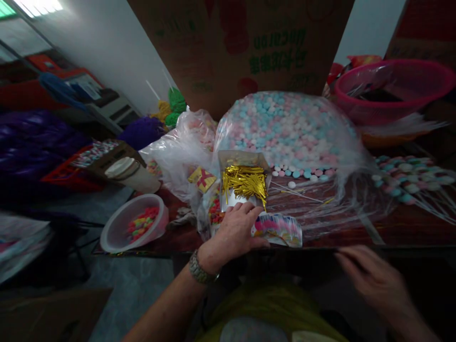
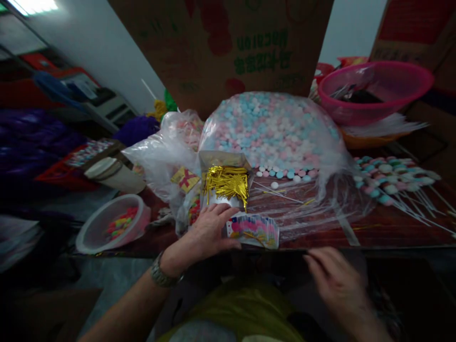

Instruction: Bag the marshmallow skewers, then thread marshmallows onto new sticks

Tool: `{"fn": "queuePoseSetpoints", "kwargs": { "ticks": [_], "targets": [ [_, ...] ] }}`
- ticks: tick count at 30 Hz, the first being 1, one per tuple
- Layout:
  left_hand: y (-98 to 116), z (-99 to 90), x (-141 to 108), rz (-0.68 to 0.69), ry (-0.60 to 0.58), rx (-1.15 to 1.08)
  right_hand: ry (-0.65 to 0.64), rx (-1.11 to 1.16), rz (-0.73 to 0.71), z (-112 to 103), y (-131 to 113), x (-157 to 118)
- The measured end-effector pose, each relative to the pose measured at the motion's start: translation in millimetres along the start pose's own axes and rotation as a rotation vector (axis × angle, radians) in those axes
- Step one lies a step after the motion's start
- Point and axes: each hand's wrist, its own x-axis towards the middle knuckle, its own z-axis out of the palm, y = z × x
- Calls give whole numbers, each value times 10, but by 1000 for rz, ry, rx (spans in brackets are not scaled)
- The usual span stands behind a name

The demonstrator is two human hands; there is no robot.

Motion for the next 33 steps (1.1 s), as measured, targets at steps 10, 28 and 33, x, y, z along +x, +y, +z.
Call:
{"fn": "queuePoseSetpoints", "kwargs": {
  "ticks": [10, 28, 33],
  "targets": [
    [-54, 298, -113, -103, 21, 78, -298, -61, -205, 788, -370, 648],
    [-230, 445, 88, -99, 46, 98, 248, -506, 371, -356, 765, 1673],
    [-258, 489, 158, -122, 21, 129, 343, -626, 713, -1030, 1548, 1635]
  ]
}}
